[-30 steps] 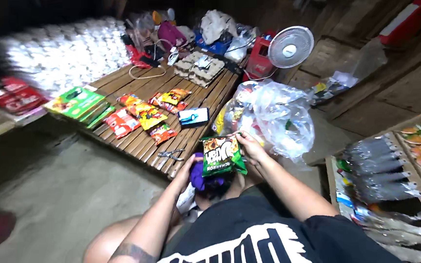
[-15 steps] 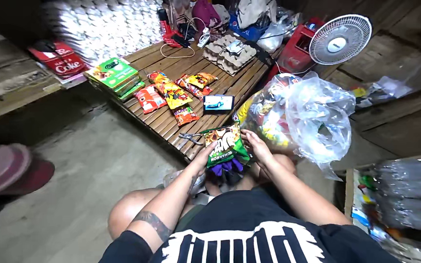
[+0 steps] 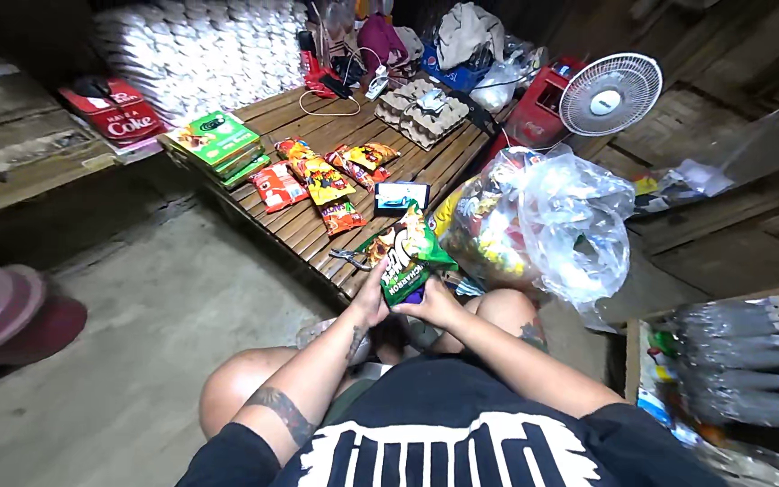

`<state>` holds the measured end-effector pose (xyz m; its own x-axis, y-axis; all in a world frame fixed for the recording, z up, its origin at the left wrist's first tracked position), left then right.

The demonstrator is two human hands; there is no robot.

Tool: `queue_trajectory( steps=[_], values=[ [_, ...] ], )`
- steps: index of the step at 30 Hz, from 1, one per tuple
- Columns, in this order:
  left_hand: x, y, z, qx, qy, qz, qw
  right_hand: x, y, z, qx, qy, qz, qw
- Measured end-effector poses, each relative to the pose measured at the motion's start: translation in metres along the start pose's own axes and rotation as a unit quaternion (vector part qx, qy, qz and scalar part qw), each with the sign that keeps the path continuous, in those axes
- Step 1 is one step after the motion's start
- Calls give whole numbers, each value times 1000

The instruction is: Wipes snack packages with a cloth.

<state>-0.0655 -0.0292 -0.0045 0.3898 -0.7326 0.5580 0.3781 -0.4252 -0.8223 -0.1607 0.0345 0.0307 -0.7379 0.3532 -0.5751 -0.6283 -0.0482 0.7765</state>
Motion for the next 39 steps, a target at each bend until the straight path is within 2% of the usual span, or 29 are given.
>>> queue_trajectory(
  steps=[3, 6, 9, 13, 15, 17, 20, 25, 34, 36, 39],
  values=[
    [1, -4, 2, -42, 1, 1, 999, 6, -3, -3, 8, -8, 16, 1000],
    [4, 1, 2, -27, 6, -24, 999, 23, 15, -5, 66, 18, -50, 996],
    [11, 13, -3, 43, -9, -66, 997, 47, 36, 0, 78, -7, -70, 994],
    [18, 40, -13, 156, -39, -67, 985, 67, 68, 25, 150, -76, -170, 971],
    [14, 46, -14, 189, -37, -68, 979, 65, 81, 34, 185, -57, -213, 958],
    [9, 46, -12, 197, -26, -97, 975, 54, 94, 42, 211, -24, -203, 956],
    [5, 41, -10, 194, -7, -141, 971, 33, 108, 46, 213, 25, -129, 968],
    [3, 43, -9, 183, -18, -181, 966, 8, 106, 45, 163, 71, -39, 983],
    [9, 33, -9, 141, -49, -269, 951, 6, 95, 36, 151, 90, -32, 984],
    [9, 27, -7, 121, -44, -290, 948, 4, 97, 33, 165, 93, -29, 982],
    [3, 22, -6, 96, -25, -306, 947, 5, 97, 33, 255, 119, -18, 959]
  ],
)
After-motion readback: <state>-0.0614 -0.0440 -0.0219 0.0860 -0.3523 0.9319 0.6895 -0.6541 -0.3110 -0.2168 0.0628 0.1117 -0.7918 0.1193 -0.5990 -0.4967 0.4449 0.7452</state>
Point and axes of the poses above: each hand's wrist, its own z-axis away from the middle knuckle, its own y-axis out of the back of the hand, x = y × z, the point moved 8 cm from there along -z, towards the middle knuckle, and after that the axes turned 3 degrees about -x, right-handed, at the moved point
